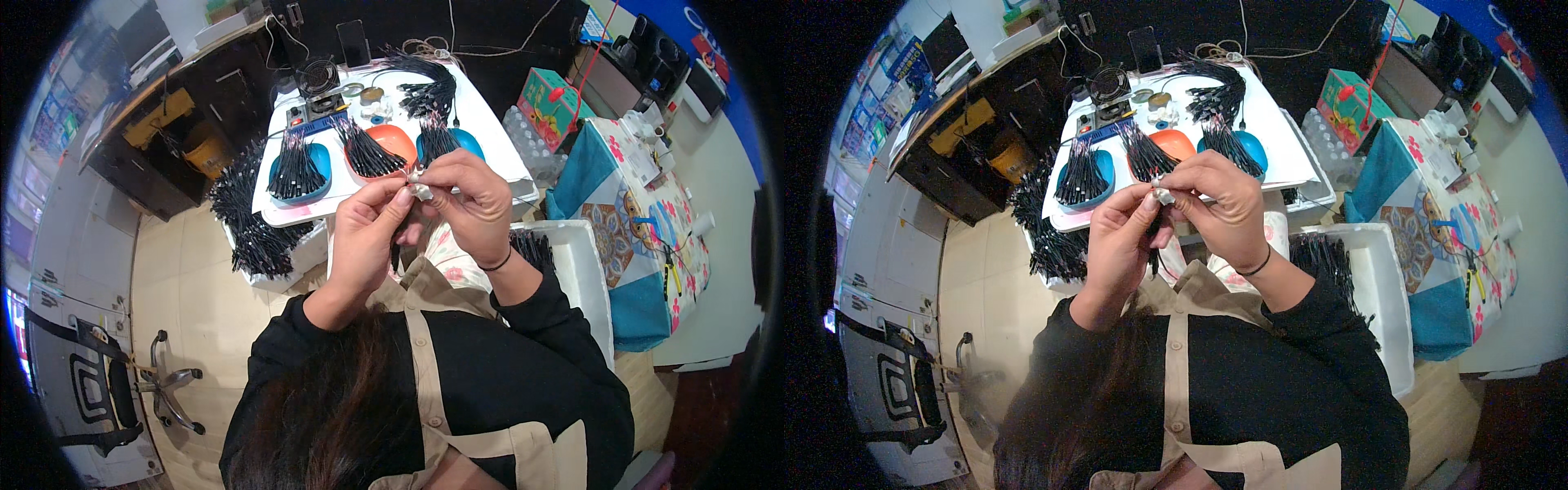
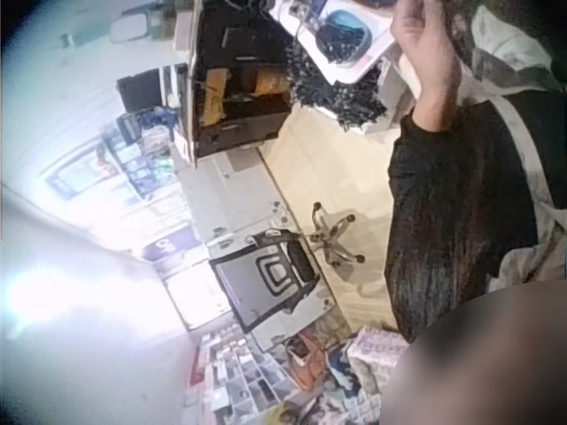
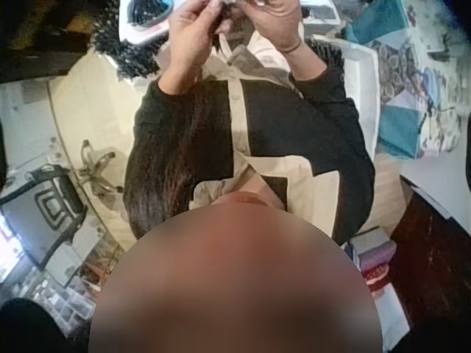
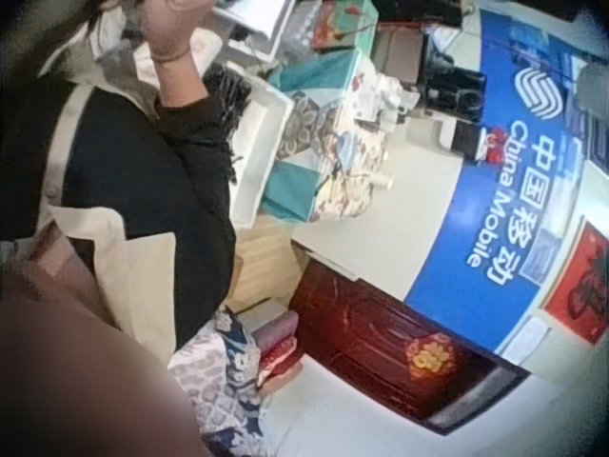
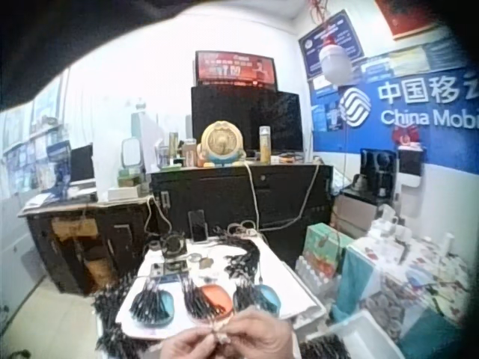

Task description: The person repeatedly picks black cables from a tray, attaches small white plastic connectors to the cable ends, and places the finished cables into a white bin. The process is performed one at a time in a repetitive cycle.

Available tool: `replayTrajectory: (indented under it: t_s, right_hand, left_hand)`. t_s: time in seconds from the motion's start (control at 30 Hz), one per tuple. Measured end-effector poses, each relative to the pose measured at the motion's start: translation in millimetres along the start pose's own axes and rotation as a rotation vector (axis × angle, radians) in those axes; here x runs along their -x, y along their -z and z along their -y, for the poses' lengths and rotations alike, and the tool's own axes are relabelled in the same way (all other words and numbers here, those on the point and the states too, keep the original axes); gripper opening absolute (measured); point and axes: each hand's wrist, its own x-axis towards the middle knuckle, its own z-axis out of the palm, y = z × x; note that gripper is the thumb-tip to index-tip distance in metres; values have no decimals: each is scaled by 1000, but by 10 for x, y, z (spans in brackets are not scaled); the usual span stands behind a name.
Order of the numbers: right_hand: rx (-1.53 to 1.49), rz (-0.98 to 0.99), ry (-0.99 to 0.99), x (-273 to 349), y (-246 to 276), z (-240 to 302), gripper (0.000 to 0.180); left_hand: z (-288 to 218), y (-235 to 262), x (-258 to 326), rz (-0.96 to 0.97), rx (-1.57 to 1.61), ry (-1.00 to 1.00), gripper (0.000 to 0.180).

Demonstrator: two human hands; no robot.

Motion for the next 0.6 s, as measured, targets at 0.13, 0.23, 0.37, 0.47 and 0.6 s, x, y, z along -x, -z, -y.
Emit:
replayTrajectory:
  t_s: [0.13, 0.23, 0.37, 0.47, 0.6]
  right_hand:
    - [-296, -87, -169, 79, -49, -104, 9]
    - [-605, -42, -448, 144, -35, -168, 12]
    - [-985, 4, -635, 202, -22, -225, 16]
    - [-982, 44, -646, 222, 25, -239, 15]
    - [-811, 77, -582, 239, 71, -256, 12]
  left_hand:
    - [25, 21, 11, -6, -64, 24, 18]
    - [86, 33, 12, -3, -28, 32, 17]
    - [134, 90, -4, 32, 50, 93, 17]
    - [134, 125, -2, 46, 16, 146, 16]
    - [97, 163, -10, 95, -86, 185, 15]
